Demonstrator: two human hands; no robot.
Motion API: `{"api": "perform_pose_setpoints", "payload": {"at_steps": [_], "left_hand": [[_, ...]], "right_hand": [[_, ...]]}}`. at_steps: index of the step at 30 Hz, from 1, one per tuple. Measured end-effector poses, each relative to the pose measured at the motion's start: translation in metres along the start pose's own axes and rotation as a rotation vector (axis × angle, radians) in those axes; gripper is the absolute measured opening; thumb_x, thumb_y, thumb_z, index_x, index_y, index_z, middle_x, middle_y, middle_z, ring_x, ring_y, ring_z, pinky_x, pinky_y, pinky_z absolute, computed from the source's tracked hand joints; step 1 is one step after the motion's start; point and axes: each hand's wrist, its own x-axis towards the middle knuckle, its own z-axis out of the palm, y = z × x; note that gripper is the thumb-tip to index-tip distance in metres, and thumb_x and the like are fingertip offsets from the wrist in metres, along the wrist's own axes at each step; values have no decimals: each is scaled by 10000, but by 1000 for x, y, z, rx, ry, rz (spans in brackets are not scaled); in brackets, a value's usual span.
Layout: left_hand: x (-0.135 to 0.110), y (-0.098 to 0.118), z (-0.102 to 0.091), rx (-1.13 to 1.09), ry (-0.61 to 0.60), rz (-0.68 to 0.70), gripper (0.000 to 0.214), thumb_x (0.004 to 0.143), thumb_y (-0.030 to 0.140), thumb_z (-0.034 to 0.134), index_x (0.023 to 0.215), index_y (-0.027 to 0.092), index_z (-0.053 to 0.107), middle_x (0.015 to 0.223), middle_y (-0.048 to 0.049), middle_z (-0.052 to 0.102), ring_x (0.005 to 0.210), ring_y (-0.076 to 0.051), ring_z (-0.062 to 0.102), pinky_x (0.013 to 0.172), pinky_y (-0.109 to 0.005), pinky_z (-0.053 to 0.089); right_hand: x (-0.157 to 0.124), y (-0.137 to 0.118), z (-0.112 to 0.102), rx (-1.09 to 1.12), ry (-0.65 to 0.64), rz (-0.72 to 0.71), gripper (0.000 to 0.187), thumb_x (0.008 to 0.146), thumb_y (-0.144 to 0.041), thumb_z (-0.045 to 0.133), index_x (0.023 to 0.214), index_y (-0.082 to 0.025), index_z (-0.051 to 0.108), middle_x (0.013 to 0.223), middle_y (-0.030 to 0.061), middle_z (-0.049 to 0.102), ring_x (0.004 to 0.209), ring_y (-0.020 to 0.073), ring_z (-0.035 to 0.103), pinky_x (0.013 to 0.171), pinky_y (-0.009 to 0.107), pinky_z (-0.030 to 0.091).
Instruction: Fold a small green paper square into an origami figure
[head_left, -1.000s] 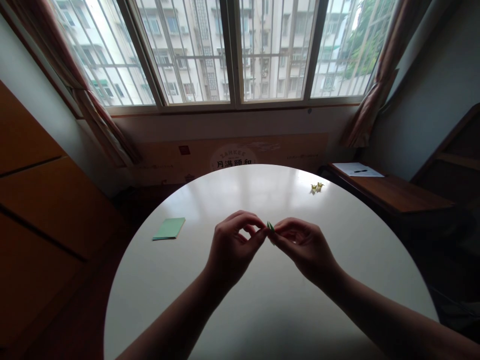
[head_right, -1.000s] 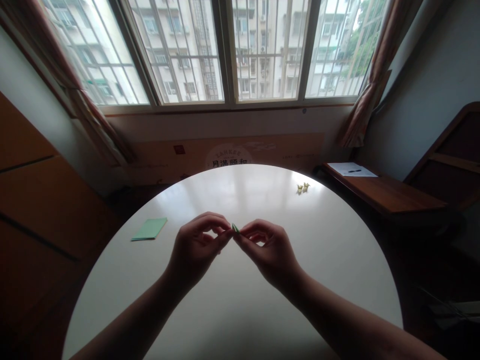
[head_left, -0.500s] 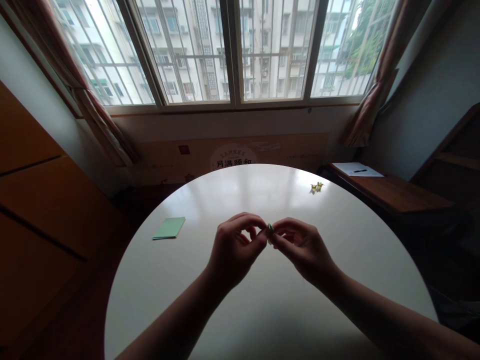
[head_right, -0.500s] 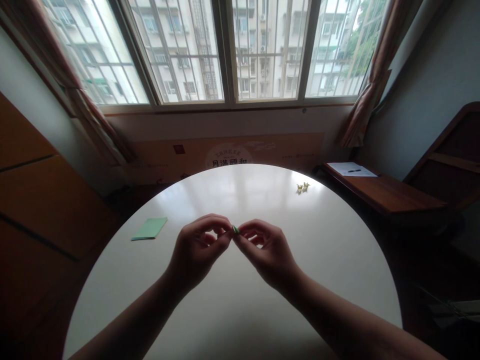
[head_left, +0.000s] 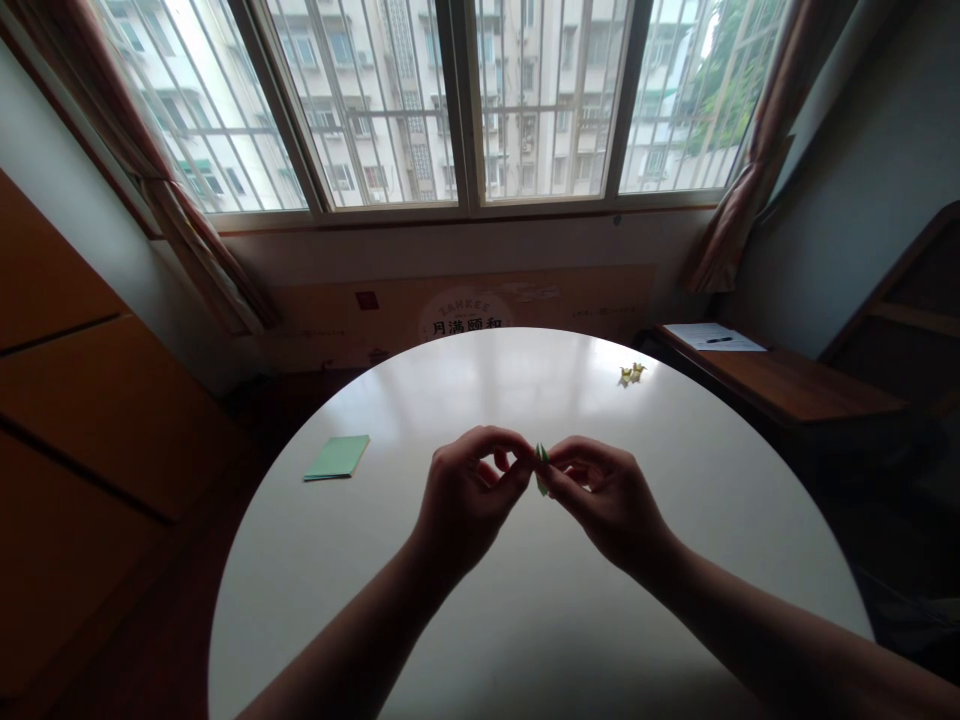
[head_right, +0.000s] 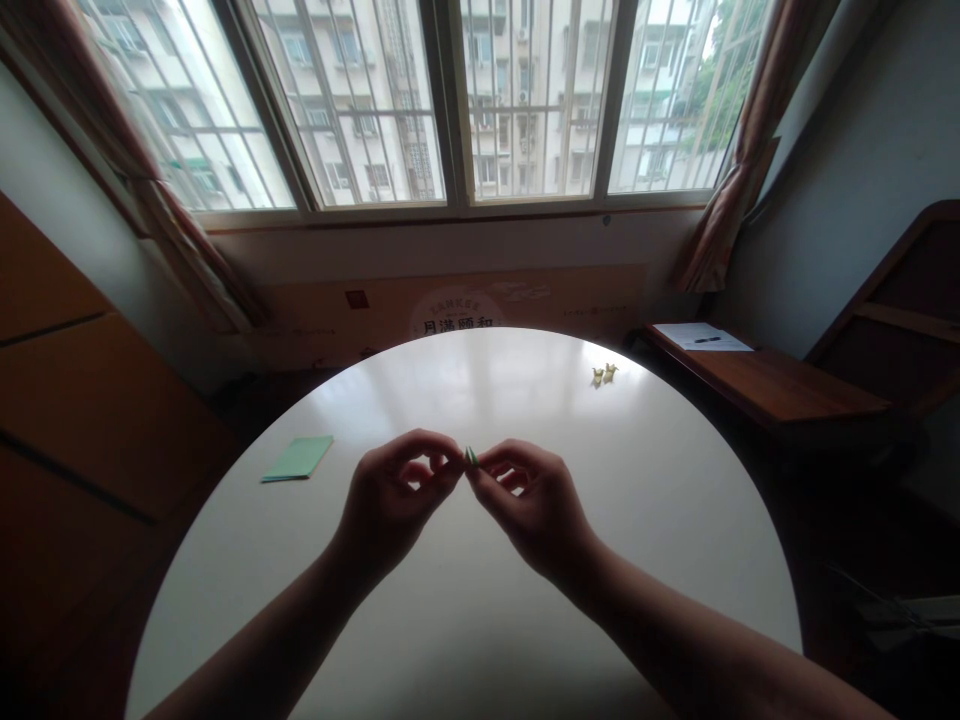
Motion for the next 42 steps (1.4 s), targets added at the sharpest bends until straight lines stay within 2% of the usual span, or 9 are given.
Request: {"api": "perform_pose_setpoints", "payload": {"at_steps": [6,13,19,21,23,25,28,36,42], "left_hand": [[-2,-3,1,-27,14,18,125,833,148,663,813,194,548,791,-3,666,670,-119,587,524,-196,457],[-3,-5,1,-91,-45,17,236,854,159,636,730,198,439,768,1,636,637,-114,577,552,-222,480],[0,-2,1,-80,-39,-41,77,824,204,687,835,171,618,782,-31,672,674,-139,587,526,-215,467],[0,-2,1,-70,-35,-77,110,810,240,720,881,164,683,774,-41,682,664,-141,578,497,-207,445],[0,-3,1,-65,-45,-102,121,805,277,740,830,160,720,739,-47,682,638,-139,564,467,-203,417],[0,-3,2,-58,-50,-107,150,811,297,740,754,159,729,712,-49,677,607,-133,552,442,-204,394],[0,-3,1,-48,-61,-89,156,836,303,716,771,162,736,739,-52,684,589,-129,557,432,-207,400],[3,-5,-1,-38,-96,-75,131,867,271,674,808,162,719,798,-51,672,627,-133,573,457,-213,443],[4,-7,-1,-50,-139,-93,105,864,237,656,827,162,719,824,-57,678,661,-141,586,462,-208,443]], "right_hand": [[0,-1,1,-17,-17,2,195,779,-366,814,805,-182,755,713,42,712,642,182,642,575,282,517],[1,0,-1,142,-142,61,203,839,-372,754,870,-171,760,740,50,712,679,183,644,601,295,528],[1,-2,0,53,-64,37,167,782,-325,788,766,-169,730,659,26,670,598,162,597,535,268,483],[0,-2,1,-32,-17,7,143,780,-298,772,744,-172,716,657,28,671,590,164,598,527,269,487],[-1,-2,2,-117,22,-32,115,779,-267,755,727,-178,705,666,32,681,591,168,607,547,280,506],[-2,-1,2,-174,47,-68,101,781,-250,743,715,-185,701,669,33,688,596,173,614,575,294,523],[-2,0,1,-183,41,-74,110,797,-257,730,716,-187,702,658,31,685,590,172,614,572,293,526],[1,-1,-2,-10,-81,20,163,803,-331,778,761,-180,731,699,34,713,616,165,641,547,258,501],[1,1,0,-59,-37,23,228,772,-376,801,719,-177,705,647,30,680,582,168,614,514,263,485]]}}
